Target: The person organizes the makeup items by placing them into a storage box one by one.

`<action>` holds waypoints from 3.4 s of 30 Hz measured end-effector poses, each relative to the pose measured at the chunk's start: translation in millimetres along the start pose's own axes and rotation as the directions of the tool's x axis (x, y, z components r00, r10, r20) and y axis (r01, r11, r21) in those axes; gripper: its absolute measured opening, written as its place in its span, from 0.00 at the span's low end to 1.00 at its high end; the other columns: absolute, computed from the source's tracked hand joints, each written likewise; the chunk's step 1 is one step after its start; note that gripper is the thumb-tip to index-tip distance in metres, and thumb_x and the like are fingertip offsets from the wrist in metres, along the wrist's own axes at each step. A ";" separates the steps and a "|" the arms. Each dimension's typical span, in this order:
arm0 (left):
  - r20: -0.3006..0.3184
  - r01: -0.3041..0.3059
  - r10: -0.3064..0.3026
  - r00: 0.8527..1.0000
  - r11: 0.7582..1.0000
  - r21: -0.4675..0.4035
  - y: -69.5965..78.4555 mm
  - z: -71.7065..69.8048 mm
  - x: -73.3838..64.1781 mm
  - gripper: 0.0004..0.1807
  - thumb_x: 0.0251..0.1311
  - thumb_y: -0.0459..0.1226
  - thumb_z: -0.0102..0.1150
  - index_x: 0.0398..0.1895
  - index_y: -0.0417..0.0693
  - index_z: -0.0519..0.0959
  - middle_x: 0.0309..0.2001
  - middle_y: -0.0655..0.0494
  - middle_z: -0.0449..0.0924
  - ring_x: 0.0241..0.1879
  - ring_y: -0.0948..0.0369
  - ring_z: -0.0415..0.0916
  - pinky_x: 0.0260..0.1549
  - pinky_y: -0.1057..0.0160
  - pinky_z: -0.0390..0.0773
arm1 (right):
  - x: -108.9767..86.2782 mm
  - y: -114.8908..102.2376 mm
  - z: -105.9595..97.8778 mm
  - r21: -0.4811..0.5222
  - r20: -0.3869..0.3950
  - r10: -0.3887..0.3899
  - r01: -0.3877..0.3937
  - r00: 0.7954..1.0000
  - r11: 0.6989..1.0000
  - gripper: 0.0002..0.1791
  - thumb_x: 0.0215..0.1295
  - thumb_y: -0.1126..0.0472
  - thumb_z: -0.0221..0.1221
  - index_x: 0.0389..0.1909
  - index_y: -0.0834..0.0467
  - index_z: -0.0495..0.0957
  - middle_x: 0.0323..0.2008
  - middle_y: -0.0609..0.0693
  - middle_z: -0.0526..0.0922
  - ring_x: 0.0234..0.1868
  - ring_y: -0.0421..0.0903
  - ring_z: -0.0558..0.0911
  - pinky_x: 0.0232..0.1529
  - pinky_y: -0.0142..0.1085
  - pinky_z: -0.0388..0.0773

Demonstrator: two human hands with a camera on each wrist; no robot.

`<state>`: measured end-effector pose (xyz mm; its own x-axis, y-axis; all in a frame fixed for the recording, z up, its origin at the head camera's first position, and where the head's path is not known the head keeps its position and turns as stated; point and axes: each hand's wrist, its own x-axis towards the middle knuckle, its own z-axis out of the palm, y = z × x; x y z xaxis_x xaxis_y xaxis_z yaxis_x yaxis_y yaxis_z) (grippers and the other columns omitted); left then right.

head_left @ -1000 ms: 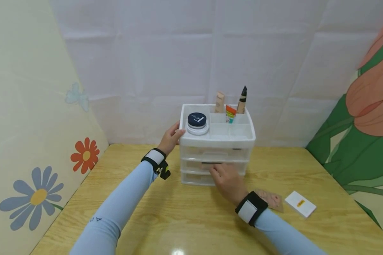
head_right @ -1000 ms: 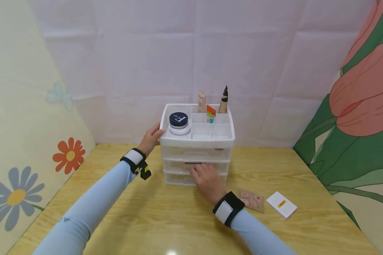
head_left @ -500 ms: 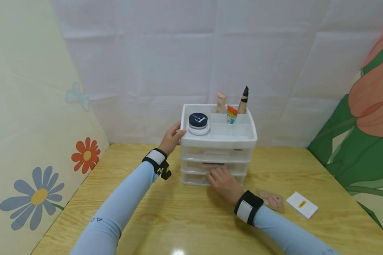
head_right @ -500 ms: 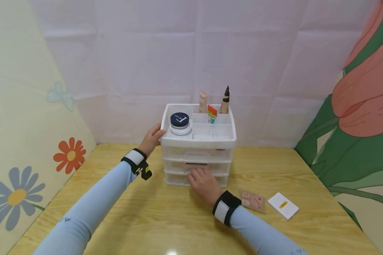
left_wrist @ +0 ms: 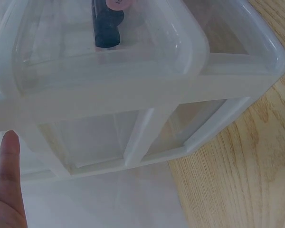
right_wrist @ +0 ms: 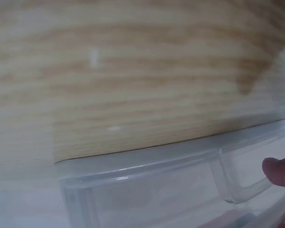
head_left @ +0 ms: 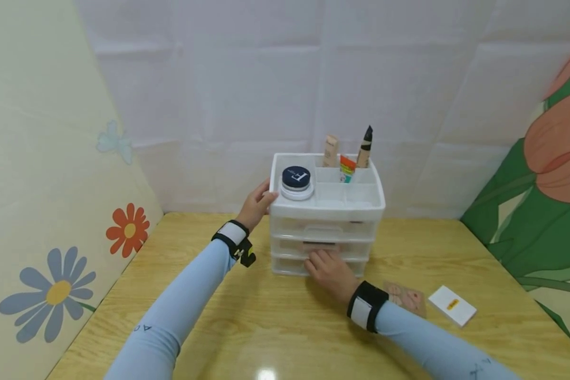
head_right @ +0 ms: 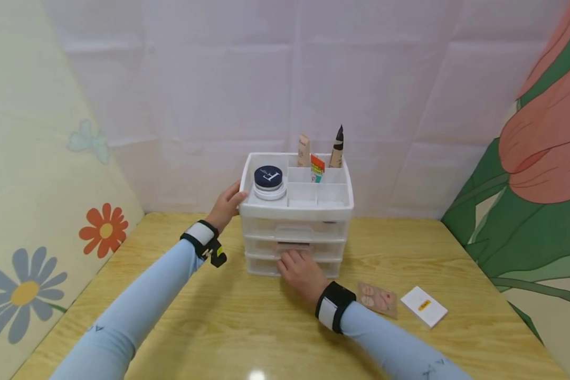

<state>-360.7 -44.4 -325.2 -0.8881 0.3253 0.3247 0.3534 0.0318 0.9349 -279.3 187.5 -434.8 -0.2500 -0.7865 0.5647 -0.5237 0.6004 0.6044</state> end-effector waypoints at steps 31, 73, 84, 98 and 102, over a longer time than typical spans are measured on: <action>-0.013 0.018 -0.017 1.000 0.999 0.039 0.8 0.8 -0.3 0.32 0.70 0.42 0.45 0.76 0.50 0.56 0.67 0.42 0.66 0.55 0.46 0.74 0.48 0.52 0.80 | 0.0 -10.3 -1.5 -0.061 0.082 0.022 -0.017 0.996 0.998 0.20 0.68 0.74 0.26 0.34 0.62 0.69 0.32 0.55 0.71 0.31 0.51 0.72 0.27 0.38 0.72; -0.022 0.016 -0.015 1.000 1.000 0.024 3.1 0.9 0.0 0.31 0.70 0.41 0.45 0.75 0.49 0.57 0.66 0.40 0.67 0.53 0.48 0.74 0.47 0.52 0.80 | -4.2 -45.3 -68.6 0.241 0.148 0.096 -0.130 0.984 0.962 0.11 0.56 0.73 0.41 0.33 0.62 0.72 0.29 0.51 0.70 0.28 0.46 0.70 0.25 0.35 0.70; -0.014 0.002 -0.002 1.000 0.999 0.036 4.9 1.0 -1.2 0.32 0.70 0.41 0.44 0.76 0.47 0.56 0.65 0.38 0.67 0.52 0.48 0.74 0.46 0.53 0.81 | -5.9 -54.9 -86.7 0.279 0.249 0.068 -0.139 0.966 0.950 0.12 0.50 0.71 0.61 0.36 0.59 0.72 0.29 0.48 0.70 0.27 0.42 0.68 0.24 0.30 0.68; -0.017 0.014 -0.014 1.000 1.000 0.027 5.1 1.1 -2.9 0.31 0.70 0.41 0.44 0.76 0.48 0.56 0.67 0.41 0.66 0.52 0.48 0.74 0.47 0.53 0.81 | -10.6 -60.1 -90.2 0.257 0.192 0.093 -0.141 0.977 0.956 0.18 0.68 0.70 0.30 0.34 0.60 0.70 0.28 0.49 0.67 0.27 0.43 0.67 0.22 0.31 0.65; -0.017 0.020 -0.020 1.000 0.999 0.030 5.0 0.7 -2.7 0.32 0.69 0.42 0.44 0.76 0.50 0.56 0.69 0.44 0.64 0.53 0.47 0.74 0.48 0.53 0.80 | -12.2 -59.8 -90.2 0.280 0.226 0.089 -0.152 0.970 0.948 0.11 0.62 0.70 0.40 0.36 0.60 0.71 0.30 0.49 0.68 0.28 0.43 0.68 0.24 0.32 0.67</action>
<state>-356.4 -44.4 -321.4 -0.9000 0.3081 0.3085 0.3439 0.0667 0.9366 -171.5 174.2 -427.1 -0.4726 -0.7425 0.4747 -0.6864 0.6479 0.3302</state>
